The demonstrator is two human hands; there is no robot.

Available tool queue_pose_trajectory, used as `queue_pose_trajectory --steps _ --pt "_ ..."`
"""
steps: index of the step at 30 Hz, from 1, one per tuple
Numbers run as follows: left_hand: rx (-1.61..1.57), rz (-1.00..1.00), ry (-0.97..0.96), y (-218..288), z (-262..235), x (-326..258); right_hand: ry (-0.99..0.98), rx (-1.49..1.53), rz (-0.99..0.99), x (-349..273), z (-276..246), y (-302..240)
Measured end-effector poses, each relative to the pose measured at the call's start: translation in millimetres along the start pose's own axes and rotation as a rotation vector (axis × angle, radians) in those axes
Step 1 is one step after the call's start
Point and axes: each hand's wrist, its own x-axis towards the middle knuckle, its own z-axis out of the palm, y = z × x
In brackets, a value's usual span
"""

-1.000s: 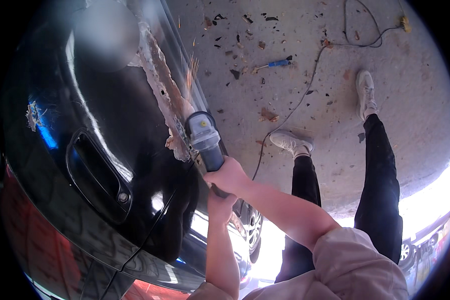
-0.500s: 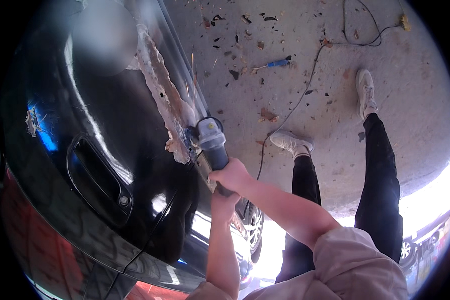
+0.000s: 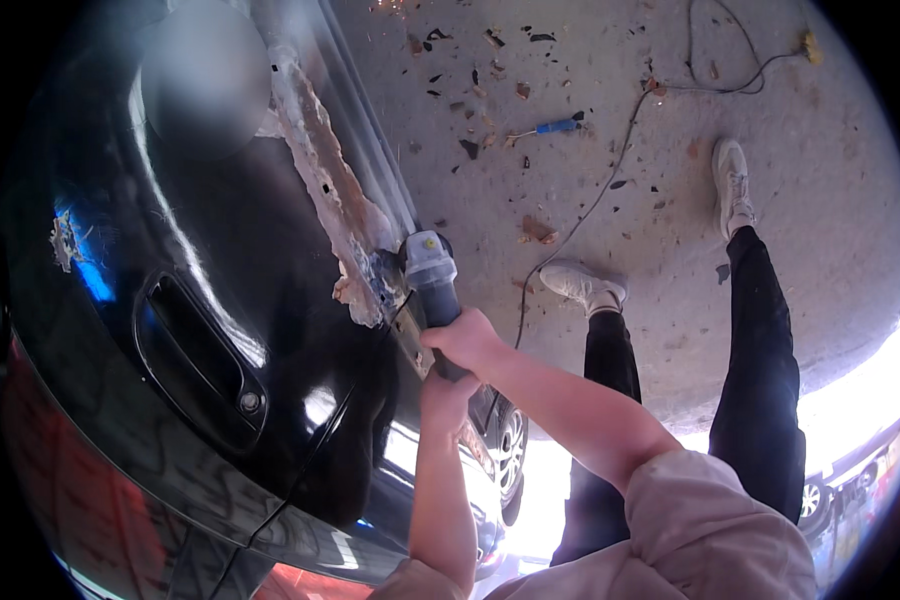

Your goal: The person uses an angle grinder to remove rust and paint from the side of a black car door. Sparks fly as the tool grinds away the corroded surface, revealing bare metal underneath.

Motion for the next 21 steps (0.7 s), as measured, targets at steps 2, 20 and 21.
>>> queue_pose_trajectory --steps 2,20,21 --pt "-0.105 0.136 0.064 -13.2 8.0 -10.1 0.002 -0.059 -0.103 -10.9 2.7 4.0" --pt "-0.021 0.139 0.110 -12.6 2.3 -0.2 0.004 -0.063 -0.150 -11.6 4.7 -6.8" --pt "-0.075 0.144 0.102 -8.0 4.1 -0.5 -0.010 -0.015 -0.137 -10.2 7.3 -6.6"
